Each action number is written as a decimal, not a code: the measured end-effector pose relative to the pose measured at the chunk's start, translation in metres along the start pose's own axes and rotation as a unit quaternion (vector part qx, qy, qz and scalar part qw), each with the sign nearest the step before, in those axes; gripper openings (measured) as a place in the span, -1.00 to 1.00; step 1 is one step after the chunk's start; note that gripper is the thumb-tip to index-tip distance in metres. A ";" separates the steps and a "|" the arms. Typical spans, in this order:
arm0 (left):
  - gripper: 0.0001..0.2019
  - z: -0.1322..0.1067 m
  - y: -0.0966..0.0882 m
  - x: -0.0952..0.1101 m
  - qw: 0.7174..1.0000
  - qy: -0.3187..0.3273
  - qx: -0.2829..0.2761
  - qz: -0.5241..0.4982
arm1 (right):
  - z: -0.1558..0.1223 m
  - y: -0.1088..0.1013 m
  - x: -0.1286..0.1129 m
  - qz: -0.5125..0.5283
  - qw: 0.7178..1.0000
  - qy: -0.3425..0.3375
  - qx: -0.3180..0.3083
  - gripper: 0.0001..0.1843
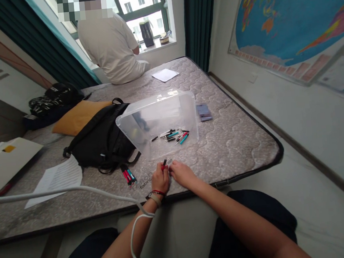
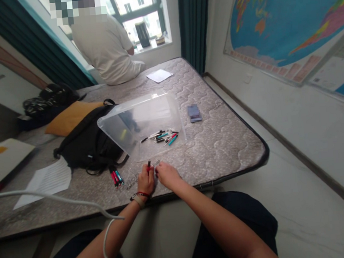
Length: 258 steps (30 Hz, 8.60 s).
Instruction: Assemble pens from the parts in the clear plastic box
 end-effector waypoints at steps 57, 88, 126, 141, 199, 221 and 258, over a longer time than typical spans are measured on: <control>-0.67 -0.003 0.002 0.016 0.982 0.134 -0.074 0.107 | 0.012 -0.038 0.064 0.202 0.976 -0.003 0.085 -0.68; -0.69 -0.003 0.001 0.017 0.981 0.151 -0.059 0.104 | 0.009 -0.046 0.066 0.223 0.972 -0.044 0.059 -0.68; -0.71 -0.003 0.003 0.014 0.982 0.160 -0.051 0.092 | 0.011 -0.034 0.058 0.395 0.917 0.051 0.011 -0.65; -0.68 -0.001 -0.001 0.019 0.987 0.075 -0.072 0.121 | 0.004 -0.066 0.065 0.421 0.861 0.122 0.259 -0.67; -0.74 0.238 0.031 0.080 0.936 0.086 -0.214 0.266 | 0.028 -0.031 0.092 0.617 0.763 0.190 -0.011 -0.72; -0.77 0.224 -0.004 0.032 0.906 -0.001 -0.232 0.354 | 0.025 -0.035 0.090 0.594 0.781 0.189 -0.019 -0.76; -0.79 0.160 -0.023 0.023 0.945 -0.114 -0.193 0.240 | 0.028 -0.032 0.089 0.591 0.786 0.182 -0.019 -0.73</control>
Point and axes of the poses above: each hand's wrist, its own z-axis towards the middle knuckle, its own y-axis out of the palm, x = y × z, the point moved 2 cm from there along z, towards the middle knuckle, and after that the axes turned 9 degrees about -z, right-handed, at the moved point
